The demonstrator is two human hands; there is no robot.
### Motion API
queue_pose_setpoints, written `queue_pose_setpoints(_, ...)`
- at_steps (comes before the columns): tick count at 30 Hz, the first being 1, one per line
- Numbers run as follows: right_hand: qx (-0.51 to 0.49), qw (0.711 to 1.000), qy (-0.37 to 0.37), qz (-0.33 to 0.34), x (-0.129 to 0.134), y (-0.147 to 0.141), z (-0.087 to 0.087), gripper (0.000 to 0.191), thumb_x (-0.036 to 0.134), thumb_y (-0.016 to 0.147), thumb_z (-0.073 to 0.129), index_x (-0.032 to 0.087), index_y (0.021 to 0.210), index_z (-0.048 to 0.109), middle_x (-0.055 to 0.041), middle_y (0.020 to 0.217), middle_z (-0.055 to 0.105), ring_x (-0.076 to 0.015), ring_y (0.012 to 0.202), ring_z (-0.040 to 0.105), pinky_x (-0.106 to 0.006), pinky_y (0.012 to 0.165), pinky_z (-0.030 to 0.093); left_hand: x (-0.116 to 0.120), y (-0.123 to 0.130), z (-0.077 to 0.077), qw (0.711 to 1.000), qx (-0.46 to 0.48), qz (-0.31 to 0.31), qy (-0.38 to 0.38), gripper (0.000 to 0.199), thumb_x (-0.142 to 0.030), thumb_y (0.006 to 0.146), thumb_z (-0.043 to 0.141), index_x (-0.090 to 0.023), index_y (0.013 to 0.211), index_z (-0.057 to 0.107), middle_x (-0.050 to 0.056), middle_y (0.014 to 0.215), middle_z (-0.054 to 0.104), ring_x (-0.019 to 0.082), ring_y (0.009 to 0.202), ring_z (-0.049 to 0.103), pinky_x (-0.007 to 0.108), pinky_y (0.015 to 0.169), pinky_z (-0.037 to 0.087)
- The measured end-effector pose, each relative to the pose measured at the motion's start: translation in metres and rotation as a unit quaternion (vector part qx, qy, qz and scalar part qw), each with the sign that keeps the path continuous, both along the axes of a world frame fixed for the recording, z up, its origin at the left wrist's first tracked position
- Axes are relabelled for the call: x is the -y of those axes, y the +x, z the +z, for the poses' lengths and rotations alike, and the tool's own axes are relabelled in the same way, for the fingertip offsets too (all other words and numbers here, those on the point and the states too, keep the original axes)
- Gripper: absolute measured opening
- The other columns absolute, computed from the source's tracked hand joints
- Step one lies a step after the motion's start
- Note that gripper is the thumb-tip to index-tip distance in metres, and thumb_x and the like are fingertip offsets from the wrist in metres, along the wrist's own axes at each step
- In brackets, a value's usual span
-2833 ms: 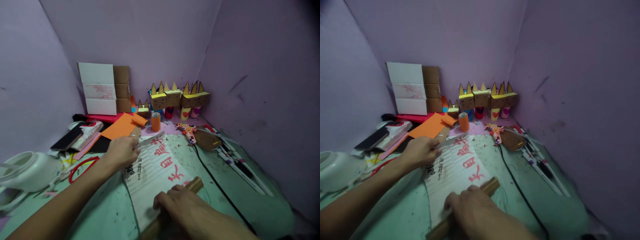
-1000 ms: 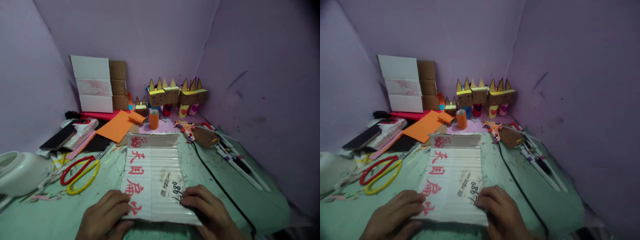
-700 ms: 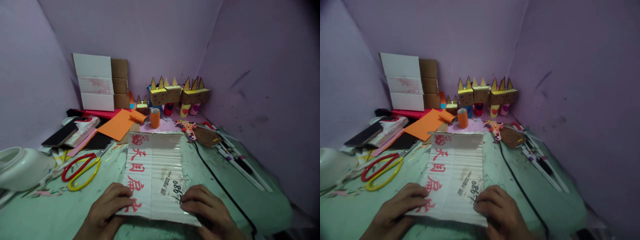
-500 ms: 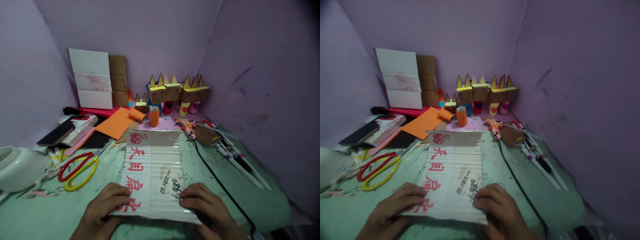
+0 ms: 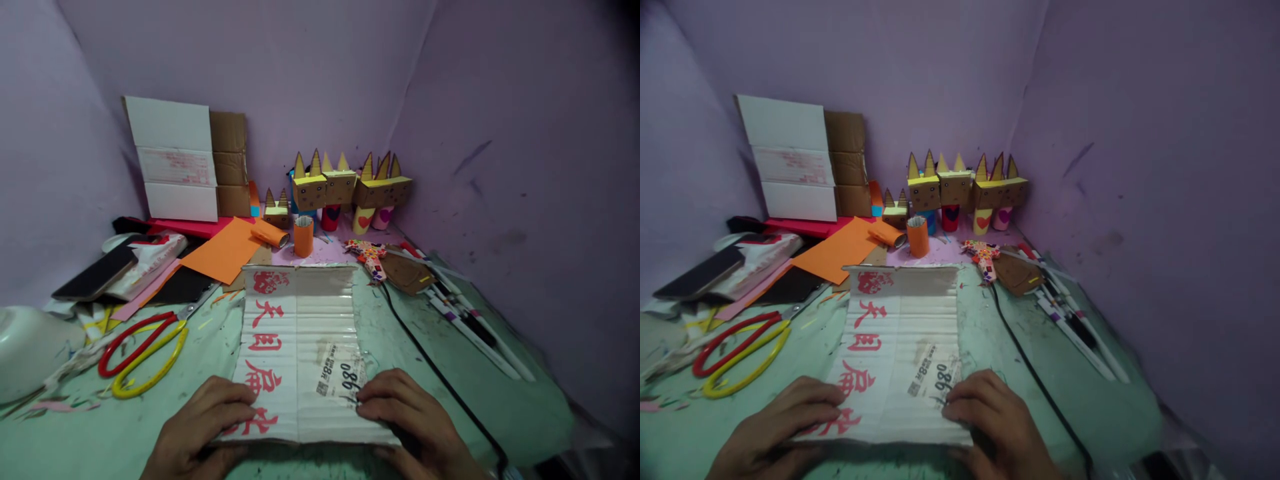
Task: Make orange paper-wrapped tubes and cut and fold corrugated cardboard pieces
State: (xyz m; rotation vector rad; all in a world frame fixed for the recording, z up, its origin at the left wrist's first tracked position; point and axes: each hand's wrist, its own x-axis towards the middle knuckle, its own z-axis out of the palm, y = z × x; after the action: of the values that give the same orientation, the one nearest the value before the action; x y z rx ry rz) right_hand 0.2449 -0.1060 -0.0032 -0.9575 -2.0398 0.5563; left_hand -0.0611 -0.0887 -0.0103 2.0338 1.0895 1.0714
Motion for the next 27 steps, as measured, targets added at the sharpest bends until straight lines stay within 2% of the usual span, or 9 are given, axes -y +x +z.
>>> queue_pose_setpoints(7, 0.001, 1.0, 0.002, -0.009, 0.0007, 0.0, 0.006, 0.026, 0.014, 0.079, 0.06, 0.024, 0.103, 0.06, -0.0067, 0.093, 0.068, -0.0214, 0.083, 0.064, -0.035, 0.067, 0.056, -0.0023, 0.0013, 0.0039, 1.0, -0.004, -0.005, 0.006, 0.025, -0.015, 0.076, 0.063, -0.03, 0.095, 0.068, 0.004, 0.095, 0.07, 0.021, 0.09, 0.064, 0.029, 0.077, 0.052)
queue_pose_setpoints(13, -0.004, 1.0, 0.002, -0.002, 0.0002, 0.0011, 0.0028, 0.025, 0.018, 0.082, 0.059, 0.025, 0.107, 0.059, -0.0059, 0.095, 0.067, -0.0206, 0.085, 0.063, -0.036, 0.068, 0.056, -0.0042, -0.0009, 0.0051, 0.999, -0.027, -0.029, 0.018, 0.027, -0.015, 0.076, 0.064, -0.031, 0.098, 0.066, 0.004, 0.097, 0.07, 0.02, 0.09, 0.064, 0.028, 0.075, 0.053)
queue_pose_setpoints(21, -0.006, 1.0, -0.004, -0.013, 0.0016, -0.0001, 0.0049, 0.024, 0.017, 0.083, 0.056, 0.025, 0.104, 0.06, -0.0035, 0.093, 0.067, -0.019, 0.085, 0.062, -0.033, 0.069, 0.056, 0.0002, 0.0026, 0.0049, 1.0, -0.001, 0.008, -0.018, 0.025, -0.018, 0.077, 0.063, -0.033, 0.096, 0.066, 0.001, 0.098, 0.07, 0.018, 0.093, 0.063, 0.026, 0.08, 0.049)
queue_pose_setpoints(27, -0.001, 1.0, -0.002, -0.022, 0.0018, -0.0012, 0.0065, 0.026, 0.014, 0.081, 0.056, 0.026, 0.104, 0.06, -0.0023, 0.092, 0.068, -0.0188, 0.085, 0.063, -0.032, 0.071, 0.056, -0.0012, 0.0038, 0.0086, 0.999, -0.002, 0.032, -0.021, 0.018, -0.02, 0.075, 0.065, -0.033, 0.087, 0.067, -0.003, 0.093, 0.071, 0.014, 0.087, 0.066, 0.02, 0.076, 0.05)
